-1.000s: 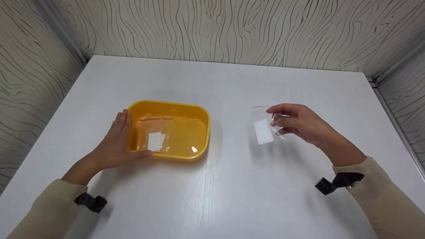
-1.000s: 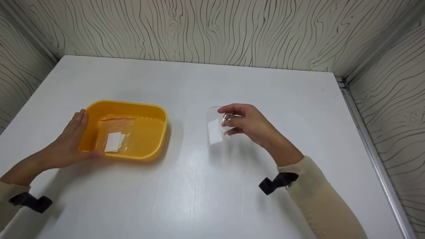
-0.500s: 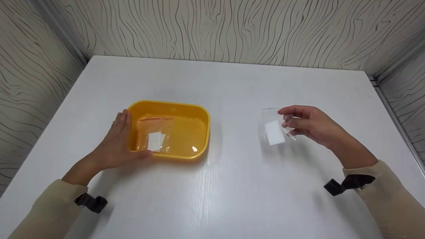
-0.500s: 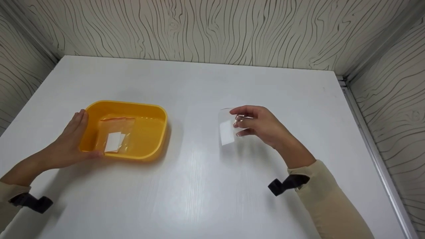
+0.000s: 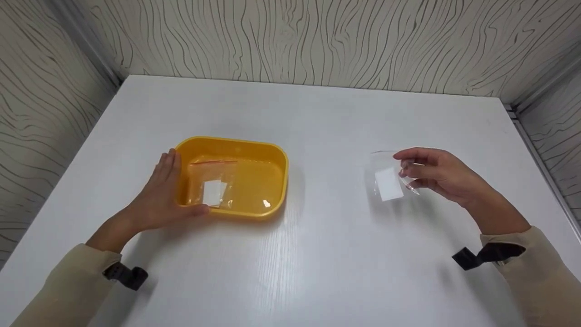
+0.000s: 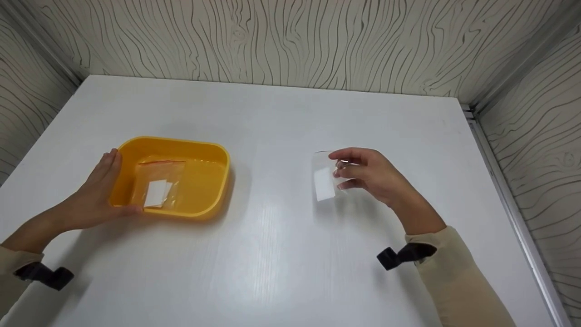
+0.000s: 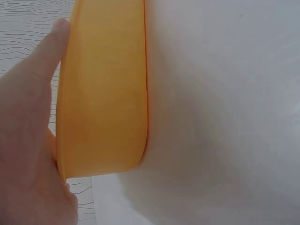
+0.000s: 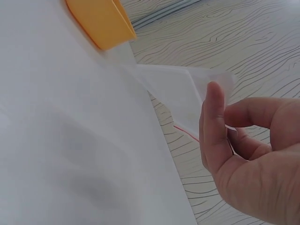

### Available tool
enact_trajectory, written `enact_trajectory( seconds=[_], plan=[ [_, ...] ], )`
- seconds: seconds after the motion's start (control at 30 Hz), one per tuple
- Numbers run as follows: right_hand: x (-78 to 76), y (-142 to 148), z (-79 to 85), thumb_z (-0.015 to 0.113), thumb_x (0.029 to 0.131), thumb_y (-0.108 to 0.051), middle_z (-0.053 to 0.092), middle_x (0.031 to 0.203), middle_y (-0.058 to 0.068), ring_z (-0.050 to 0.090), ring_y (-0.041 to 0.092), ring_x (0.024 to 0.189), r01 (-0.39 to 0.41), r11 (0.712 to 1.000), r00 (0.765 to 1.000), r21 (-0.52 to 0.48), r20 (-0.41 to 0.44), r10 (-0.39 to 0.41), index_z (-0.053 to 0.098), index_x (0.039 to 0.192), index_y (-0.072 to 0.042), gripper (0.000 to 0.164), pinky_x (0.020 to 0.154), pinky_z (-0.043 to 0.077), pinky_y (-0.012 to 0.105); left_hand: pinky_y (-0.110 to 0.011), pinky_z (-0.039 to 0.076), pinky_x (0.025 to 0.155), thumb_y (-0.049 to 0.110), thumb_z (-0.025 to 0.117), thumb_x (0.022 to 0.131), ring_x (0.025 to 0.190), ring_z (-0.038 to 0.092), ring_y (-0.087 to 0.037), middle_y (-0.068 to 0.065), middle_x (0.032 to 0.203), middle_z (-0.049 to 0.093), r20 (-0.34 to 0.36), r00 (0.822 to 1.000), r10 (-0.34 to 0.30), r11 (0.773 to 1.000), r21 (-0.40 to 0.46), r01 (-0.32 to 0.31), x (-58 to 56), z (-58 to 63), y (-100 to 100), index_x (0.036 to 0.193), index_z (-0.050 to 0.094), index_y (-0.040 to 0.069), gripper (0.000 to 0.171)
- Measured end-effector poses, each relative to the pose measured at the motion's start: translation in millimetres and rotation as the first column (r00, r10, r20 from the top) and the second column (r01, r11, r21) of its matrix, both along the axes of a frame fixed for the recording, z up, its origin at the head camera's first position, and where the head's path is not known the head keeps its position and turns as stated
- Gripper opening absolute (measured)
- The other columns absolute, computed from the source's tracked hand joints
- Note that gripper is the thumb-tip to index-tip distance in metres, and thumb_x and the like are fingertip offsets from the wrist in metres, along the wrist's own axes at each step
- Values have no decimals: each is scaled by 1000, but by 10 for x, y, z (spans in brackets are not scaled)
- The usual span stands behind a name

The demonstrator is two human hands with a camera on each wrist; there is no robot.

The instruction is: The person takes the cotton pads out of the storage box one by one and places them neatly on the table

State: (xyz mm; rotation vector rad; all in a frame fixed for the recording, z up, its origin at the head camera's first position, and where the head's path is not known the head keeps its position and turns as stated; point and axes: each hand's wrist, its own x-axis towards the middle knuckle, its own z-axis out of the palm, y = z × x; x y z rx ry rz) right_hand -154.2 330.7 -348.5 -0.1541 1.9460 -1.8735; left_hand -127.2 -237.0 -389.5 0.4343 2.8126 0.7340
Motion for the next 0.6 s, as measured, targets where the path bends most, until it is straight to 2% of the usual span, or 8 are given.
enact_trajectory(
  seconds=[0.37,0.6],
  plan=[
    [38,209,-34,58,99,7,61,99,1,66,13,90,5,1000,1000,3,-1,-5,68,124,-3,29,72,58,23,-63,3,122,65,74,81,153,-14,-43,-26,166,-16,20,1000,10,1000,2,-10,21,35,-5,157,-13,-7,136],
    [40,361,-95,55,100,8,64,100,3,67,14,90,28,1000,1000,-5,8,-28,70,120,-6,29,73,58,23,-64,4,121,64,74,81,153,-15,-44,-26,166,-17,26,1000,4,1000,5,-4,20,35,-1,157,-13,-7,136]
  ],
)
